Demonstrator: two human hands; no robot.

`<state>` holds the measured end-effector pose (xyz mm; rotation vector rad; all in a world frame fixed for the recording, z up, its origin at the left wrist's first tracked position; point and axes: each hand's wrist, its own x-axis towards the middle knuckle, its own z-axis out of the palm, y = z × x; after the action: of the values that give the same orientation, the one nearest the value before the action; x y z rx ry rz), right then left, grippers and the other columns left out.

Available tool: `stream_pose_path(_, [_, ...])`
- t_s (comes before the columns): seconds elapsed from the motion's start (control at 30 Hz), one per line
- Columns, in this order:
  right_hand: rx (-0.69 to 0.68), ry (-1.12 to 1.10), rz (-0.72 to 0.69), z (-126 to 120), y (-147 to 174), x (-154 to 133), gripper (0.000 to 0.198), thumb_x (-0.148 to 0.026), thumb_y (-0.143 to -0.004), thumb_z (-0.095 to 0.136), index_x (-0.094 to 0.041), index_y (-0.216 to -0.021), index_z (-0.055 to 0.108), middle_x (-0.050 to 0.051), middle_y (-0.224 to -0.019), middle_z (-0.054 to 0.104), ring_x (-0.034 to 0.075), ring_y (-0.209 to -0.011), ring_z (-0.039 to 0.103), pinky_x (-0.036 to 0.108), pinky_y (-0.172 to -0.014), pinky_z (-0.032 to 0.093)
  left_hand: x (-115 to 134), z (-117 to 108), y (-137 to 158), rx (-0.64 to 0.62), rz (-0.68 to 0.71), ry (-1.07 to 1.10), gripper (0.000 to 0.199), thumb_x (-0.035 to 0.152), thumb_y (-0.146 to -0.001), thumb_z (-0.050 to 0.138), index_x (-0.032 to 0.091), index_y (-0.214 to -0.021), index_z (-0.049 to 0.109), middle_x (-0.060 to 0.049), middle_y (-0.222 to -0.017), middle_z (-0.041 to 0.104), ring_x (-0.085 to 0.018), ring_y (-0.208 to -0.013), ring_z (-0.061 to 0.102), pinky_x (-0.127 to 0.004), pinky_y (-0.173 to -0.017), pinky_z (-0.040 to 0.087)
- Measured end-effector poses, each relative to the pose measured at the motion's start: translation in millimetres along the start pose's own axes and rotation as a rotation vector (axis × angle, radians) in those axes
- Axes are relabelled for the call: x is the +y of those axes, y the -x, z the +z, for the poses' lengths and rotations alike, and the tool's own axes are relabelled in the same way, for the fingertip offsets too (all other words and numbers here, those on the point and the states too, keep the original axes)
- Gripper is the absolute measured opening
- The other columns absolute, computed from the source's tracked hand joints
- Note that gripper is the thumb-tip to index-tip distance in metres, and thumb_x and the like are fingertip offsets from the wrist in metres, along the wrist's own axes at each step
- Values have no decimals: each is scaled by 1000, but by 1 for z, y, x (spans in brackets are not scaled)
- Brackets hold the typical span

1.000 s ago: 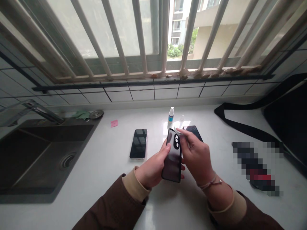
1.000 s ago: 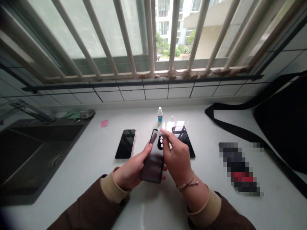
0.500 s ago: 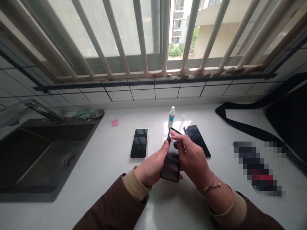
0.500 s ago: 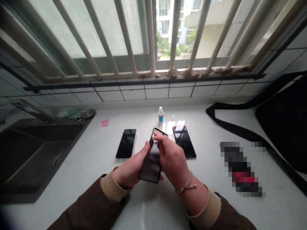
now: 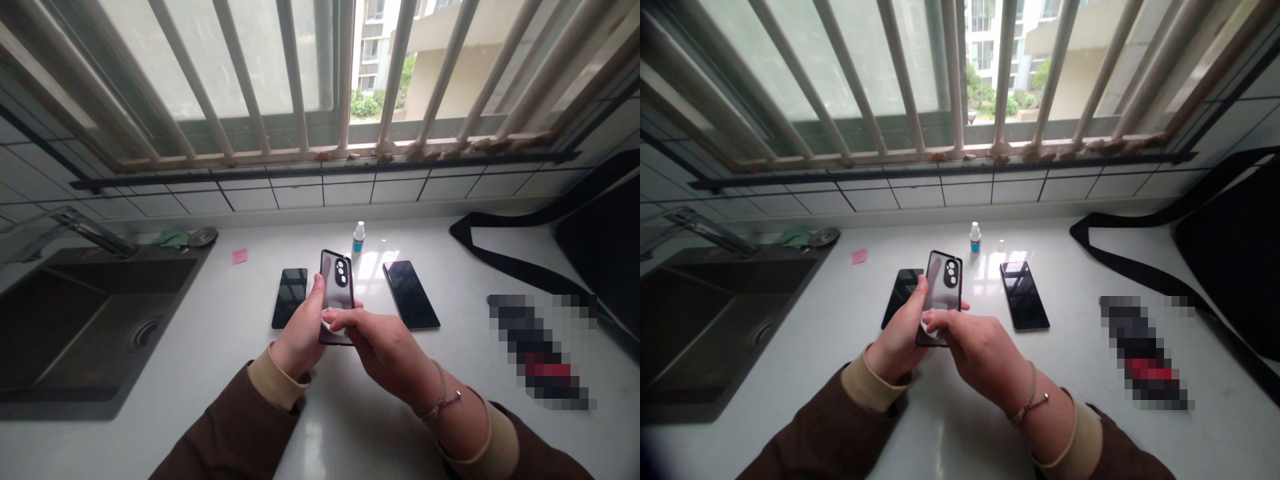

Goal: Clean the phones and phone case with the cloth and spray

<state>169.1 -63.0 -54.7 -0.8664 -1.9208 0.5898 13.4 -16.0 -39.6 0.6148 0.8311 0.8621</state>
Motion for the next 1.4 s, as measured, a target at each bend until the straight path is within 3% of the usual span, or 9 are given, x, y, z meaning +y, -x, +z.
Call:
stream_pose_path(0.13, [-98,-105,27,-3,0,-5,23,-15,-109,50,-25,-123,65,3,-124,80,17,-113,78,31,-100,63,4,-4,-2,60,-25,0,75,72,-103,44,6,-108,78,-17,-93,80,-24,-77,76,-33,-75,61])
stream_pose_path(0.27, [-64,-222,242,-7,-1,-8,22,-22,-110,50,-25,-116,71,4,-110,80,19,-99,78,34,-90,64,3,-5,-4,10,-26,47,65,62,-108,44,7,-106,78,-16,-93,80,-23,-81,77,-30,-79,61])
stream_pose_path(0.43, [445,-555,582,-10,-6,11,26,-45,-105,62,-23,-116,71,6,-107,76,19,-88,73,32,-75,64,5,-3,0,-102,-154,2,63,66,-106,43,13,-118,74,-15,-93,78,-26,-79,76,-41,-74,65])
stream_pose_path(0.53, [715,-614,604,-20,-10,25,29,-46,-101,68,-22,-117,70,7,-113,75,20,-97,73,35,-84,64,5,-1,3,-117,-219,-51,69,69,-105,40,10,-117,73,-20,-102,77,-27,-81,77,-43,-74,66])
stream_pose_path(0.63, [796,-384,573,-29,-11,29,26,-42,-100,70,-23,-117,71,8,-115,77,22,-102,75,37,-90,63,3,1,6,-125,-263,-71,63,67,-105,44,11,-123,69,-21,-107,76,-27,-83,78,-45,-74,66])
stream_pose_path(0.77, [541,149,392,-29,-7,21,19,-28,-102,65,-26,-119,74,7,-117,80,25,-105,78,39,-96,62,-1,2,9,-160,-270,-84,58,62,-105,51,16,-139,59,-19,-106,77,-29,-82,79,-47,-73,67])
stream_pose_path(0.87, [280,272,200,-22,-5,14,27,-16,-104,56,-26,-122,74,5,-126,80,23,-115,78,36,-102,61,-3,1,9,-169,-214,-74,57,59,-105,54,19,-145,55,-15,-100,77,-30,-82,79,-49,-72,67])
stream_pose_path(1.2, [-41,113,-18,-14,-4,1,27,-12,-105,54,-26,-121,70,5,-120,82,21,-105,81,35,-93,66,-3,-5,-6,21,72,37,51,55,-101,65,13,-128,72,-12,-100,80,-21,-82,77,-31,-83,60])
stream_pose_path(1.4, [-134,-170,152,-14,-4,-9,21,-16,-103,58,-26,-115,73,5,-113,83,21,-101,81,37,-93,66,5,-5,-4,102,52,22,56,62,-100,62,10,-117,75,-14,-96,81,-24,-78,77,-33,-77,61])
